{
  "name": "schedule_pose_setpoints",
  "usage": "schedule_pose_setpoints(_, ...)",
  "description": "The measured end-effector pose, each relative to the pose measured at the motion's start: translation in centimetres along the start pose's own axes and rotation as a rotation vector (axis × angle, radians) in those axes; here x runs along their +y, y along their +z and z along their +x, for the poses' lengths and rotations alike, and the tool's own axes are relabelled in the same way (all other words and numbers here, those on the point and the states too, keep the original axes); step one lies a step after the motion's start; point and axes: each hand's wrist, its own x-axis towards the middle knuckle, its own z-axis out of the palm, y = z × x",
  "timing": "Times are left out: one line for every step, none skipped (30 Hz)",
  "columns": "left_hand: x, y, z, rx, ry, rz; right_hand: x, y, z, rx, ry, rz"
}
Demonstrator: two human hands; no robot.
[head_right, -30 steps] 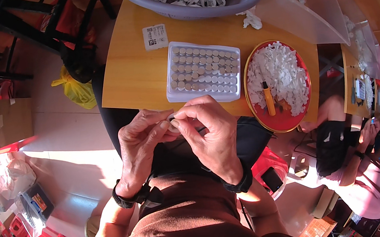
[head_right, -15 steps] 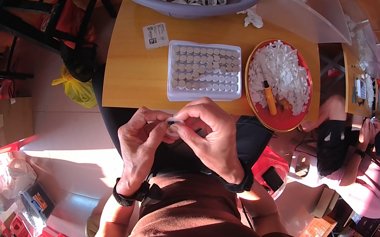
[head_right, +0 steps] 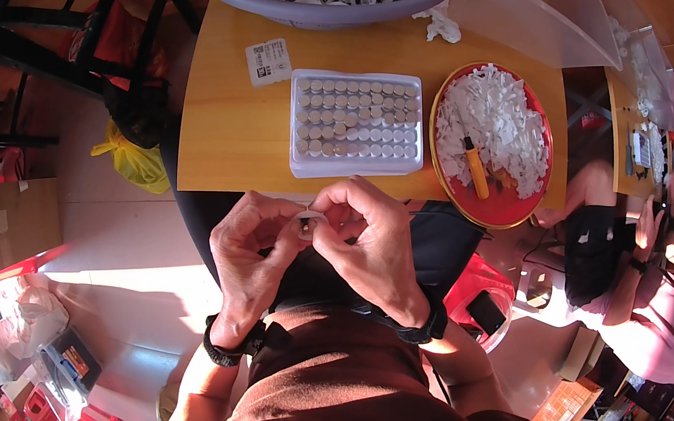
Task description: Manually assembling small circular electronic components using a small screwdriver.
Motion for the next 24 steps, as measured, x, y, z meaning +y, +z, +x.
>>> schedule_pose_setpoints(-0.1, 0.0, 0.1, -0.001, -0.002, 0.001, 0.0, -0.1, 0.0, -0.003, 0.001, 0.001)
schedule_pose_setpoints(-0.3, -0.1, 0.2, -0.003, 0.038, 0.049, 0.0, 0.0, 0.0, -0.003, 0.002, 0.002)
schedule_pose_setpoints(-0.4, -0.1, 0.2, -0.006, 0.078, 0.097, -0.2, 0.0, 0.0, -0.001, 0.022, 0.034)
schedule_pose_setpoints(-0.3, -0.1, 0.2, -0.006, 0.076, 0.098, -0.3, 0.0, 0.0, 0.001, 0.041, 0.065)
schedule_pose_setpoints(-0.2, -0.1, 0.2, -0.017, 0.065, 0.072, -0.3, 0.0, 0.0, 0.004, 0.042, 0.065)
schedule_pose_setpoints(-0.2, 0.0, 0.2, -0.028, 0.055, 0.046, -0.4, -0.1, -0.1, 0.002, 0.035, 0.051)
schedule_pose_setpoints(-0.2, 0.0, 0.3, -0.031, 0.053, 0.045, -0.4, -0.1, -0.1, -0.001, 0.027, 0.037)
schedule_pose_setpoints(-0.4, -0.1, 0.3, -0.029, 0.053, 0.042, -0.3, -0.1, -0.1, -0.001, 0.028, 0.038)
schedule_pose_setpoints(-0.6, -0.1, 0.3, -0.028, 0.053, 0.039, -0.1, 0.0, 0.0, 0.000, 0.027, 0.037)
schedule_pose_setpoints(-0.7, 0.0, 0.3, -0.027, 0.052, 0.040, 0.0, 0.0, 0.0, 0.001, 0.025, 0.035)
schedule_pose_setpoints(-0.8, 0.0, 0.3, -0.015, 0.048, 0.035, -0.1, 0.1, 0.0, 0.001, 0.027, 0.035)
schedule_pose_setpoints(-0.8, 0.1, 0.3, -0.002, 0.044, 0.029, -0.2, 0.1, 0.0, 0.002, 0.036, 0.031)
schedule_pose_setpoints(-0.8, 0.0, 0.3, -0.001, 0.043, 0.029, -0.2, 0.1, 0.0, 0.002, 0.045, 0.026)
schedule_pose_setpoints(-0.7, 0.0, 0.3, -0.006, 0.089, 0.092, -0.2, 0.2, 0.0, 0.003, 0.046, 0.026)
schedule_pose_setpoints(-0.6, 0.0, 0.4, -0.011, 0.136, 0.155, -0.1, 0.2, 0.0, 0.011, 0.022, 0.004)
schedule_pose_setpoints(-0.6, 0.0, 0.3, -0.011, 0.136, 0.155, -0.1, 0.3, 0.0, 0.019, -0.001, -0.019)
schedule_pose_setpoints(-0.5, -0.1, 0.3, -0.015, 0.145, 0.189, -0.1, 0.3, 0.0, 0.019, -0.002, -0.020)
schedule_pose_setpoints(-0.5, -0.1, 0.3, -0.019, 0.155, 0.222, -0.2, 0.3, -0.1, 0.024, -0.004, -0.013)
schedule_pose_setpoints(-0.3, -0.1, 0.3, -0.019, 0.156, 0.222, -0.3, 0.3, -0.1, 0.028, -0.006, -0.006)
schedule_pose_setpoints(-0.2, -0.2, 0.2, -0.028, 0.084, 0.132, -0.3, 0.3, -0.2, 0.028, -0.006, -0.006)
schedule_pose_setpoints(-0.1, -0.2, 0.2, -0.037, 0.013, 0.042, -0.4, 0.4, -0.2, 0.030, 0.001, 0.011)
schedule_pose_setpoints(0.0, -0.2, 0.2, -0.036, 0.013, 0.042, -0.4, 0.5, -0.2, 0.032, 0.007, 0.028)
schedule_pose_setpoints(0.2, -0.3, 0.3, -0.056, -0.010, 0.004, -0.3, 0.4, -0.2, 0.033, 0.007, 0.028)
schedule_pose_setpoints(0.4, -0.3, 0.3, -0.076, -0.034, -0.034, -0.2, 0.3, -0.2, 0.032, 0.011, 0.020)
